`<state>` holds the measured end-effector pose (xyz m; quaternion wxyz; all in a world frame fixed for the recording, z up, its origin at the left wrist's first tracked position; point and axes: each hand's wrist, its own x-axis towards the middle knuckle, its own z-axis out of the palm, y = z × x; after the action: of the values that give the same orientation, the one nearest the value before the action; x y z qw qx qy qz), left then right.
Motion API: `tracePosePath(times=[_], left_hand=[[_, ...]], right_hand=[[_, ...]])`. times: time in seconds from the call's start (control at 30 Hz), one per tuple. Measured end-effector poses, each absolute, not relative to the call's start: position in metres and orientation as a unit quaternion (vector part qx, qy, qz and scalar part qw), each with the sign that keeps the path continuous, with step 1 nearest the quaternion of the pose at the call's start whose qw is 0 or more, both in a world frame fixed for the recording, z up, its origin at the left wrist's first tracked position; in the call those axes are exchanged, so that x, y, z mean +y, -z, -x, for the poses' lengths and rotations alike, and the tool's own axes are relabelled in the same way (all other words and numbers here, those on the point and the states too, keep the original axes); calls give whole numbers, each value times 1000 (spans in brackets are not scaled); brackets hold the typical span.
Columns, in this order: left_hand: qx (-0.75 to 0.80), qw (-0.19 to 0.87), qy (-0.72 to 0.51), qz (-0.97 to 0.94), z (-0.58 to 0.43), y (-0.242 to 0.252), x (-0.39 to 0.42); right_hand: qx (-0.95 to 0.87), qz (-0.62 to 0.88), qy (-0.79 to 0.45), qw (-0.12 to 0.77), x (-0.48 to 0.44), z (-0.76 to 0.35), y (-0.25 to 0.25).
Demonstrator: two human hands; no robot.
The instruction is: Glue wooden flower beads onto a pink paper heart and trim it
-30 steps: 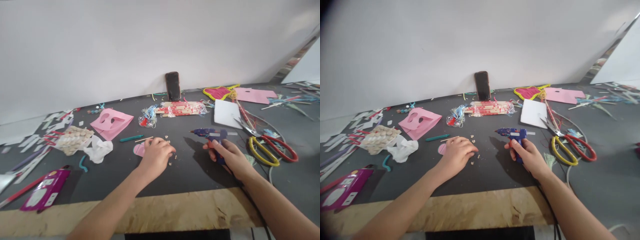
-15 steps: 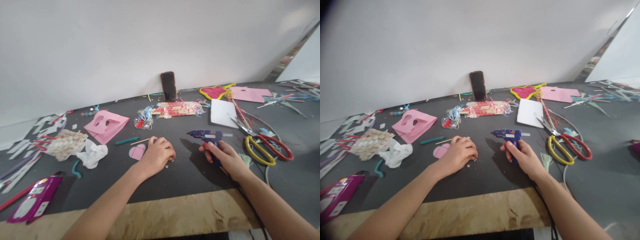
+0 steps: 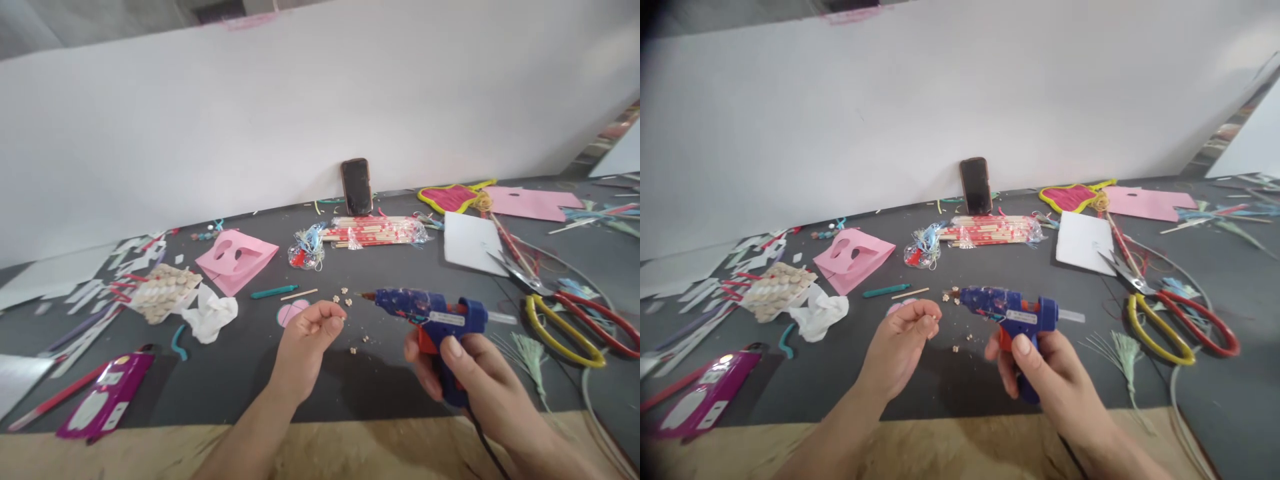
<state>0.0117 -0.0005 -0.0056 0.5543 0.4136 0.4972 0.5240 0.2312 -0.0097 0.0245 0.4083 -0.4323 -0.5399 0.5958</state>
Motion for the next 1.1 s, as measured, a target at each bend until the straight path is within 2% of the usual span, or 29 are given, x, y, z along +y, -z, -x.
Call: tracePosePath(times=[0.13,0.4,1.1], left_hand=[[427,632,-571,-305,-13,8,3],[341,727,-563,-196,-18,8,3],[326,752,-561,-113,-20,10,2]], right_hand=[[-522,416,-619,414,-12,-222,-16],[-540,392,-627,402,-9,-226,0],[-602,354,-615,364,-7,-225,7]])
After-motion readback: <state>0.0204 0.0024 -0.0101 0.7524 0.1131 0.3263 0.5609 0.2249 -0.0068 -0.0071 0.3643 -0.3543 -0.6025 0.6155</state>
